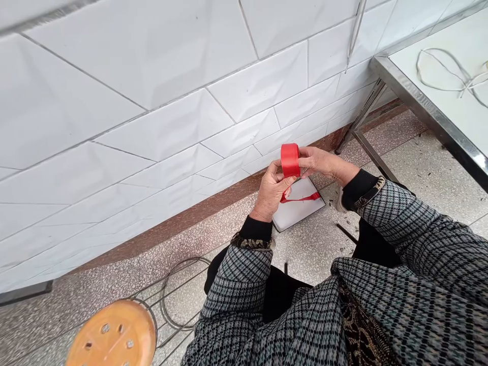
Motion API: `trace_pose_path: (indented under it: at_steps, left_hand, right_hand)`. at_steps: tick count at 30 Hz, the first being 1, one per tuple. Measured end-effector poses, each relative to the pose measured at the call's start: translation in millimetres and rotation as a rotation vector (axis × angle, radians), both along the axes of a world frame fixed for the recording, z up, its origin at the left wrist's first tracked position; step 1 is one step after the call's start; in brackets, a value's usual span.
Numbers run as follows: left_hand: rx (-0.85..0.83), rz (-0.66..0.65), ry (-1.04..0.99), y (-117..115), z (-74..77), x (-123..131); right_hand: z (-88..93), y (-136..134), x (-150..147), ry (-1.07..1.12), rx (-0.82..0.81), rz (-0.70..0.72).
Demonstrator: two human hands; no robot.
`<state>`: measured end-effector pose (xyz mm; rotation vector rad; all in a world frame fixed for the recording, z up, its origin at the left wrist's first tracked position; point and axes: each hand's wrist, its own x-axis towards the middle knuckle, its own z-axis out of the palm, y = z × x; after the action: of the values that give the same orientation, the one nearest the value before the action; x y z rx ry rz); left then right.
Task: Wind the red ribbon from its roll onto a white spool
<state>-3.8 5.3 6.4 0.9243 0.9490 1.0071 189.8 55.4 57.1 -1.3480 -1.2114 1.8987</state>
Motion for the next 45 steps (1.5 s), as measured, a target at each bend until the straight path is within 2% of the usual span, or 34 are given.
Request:
trace_pose_path:
  at_steps: [4,7,9,10,14,17,20,26,30,34,37,41,45]
  left_hand:
    - [-0.007,0.019,0.041,-2.0,-1.9,4.8]
    - [0.019,0.165,0.112,-5.9,-2.0,12.7]
    - [0.054,0.269,0.126,-9.4,1.2,16.2]
    - [0.066,0.279,0.107,-11.4,3.9,16.9]
    - [0.076,0.111,-0.073,-18.0,17.1,15.3]
    - [0.077,0.085,-0.176,-19.3,23.5,13.0]
    - [0.078,0.099,-0.237,-17.3,24.6,10.8]
    - [0.113,0.191,-0.291,-12.0,25.8,2.6]
    - [0.141,0.224,-0.303,-9.6,29.7,-2.5]
    - [0.159,0.253,-0.285,-8.6,30.9,-4.4]
    - [0.15,0.238,-0.246,-9.0,29.3,-3.5]
    - [0.114,0.185,-0.194,-11.8,22.6,4.2]
    - [0.084,0.149,-0.044,-13.5,8.0,19.4]
  right_hand:
    - [-4.6,3.9,0.5,-0.108,0.108,-0.022]
    - [-12.2,12.3,2.4,-0.233,0.176,-0.127]
    - [-15.4,18.5,5.4,-0.345,0.211,-0.156]
    - [-16.1,20.9,7.0,-0.43,0.244,-0.148]
    - [-15.5,22.8,10.3,-0.786,0.439,-0.038]
    - [-14.4,20.0,9.3,-0.861,0.499,0.026]
    - [-12.9,18.3,8.5,-0.826,0.482,0.031]
    - [-9.9,16.0,9.1,-0.571,0.396,0.072]
    - [-7.9,13.9,8.3,-0.697,0.449,0.126]
    - [-10.0,13.3,7.0,-0.72,0.455,0.131]
    - [-14.9,13.7,5.9,-0.602,0.37,0.06]
    - [-16.7,13.0,1.4,-0.223,0.082,-0.135]
    - [-10.5,10.8,-5.9,-0.125,-0.076,-0.269]
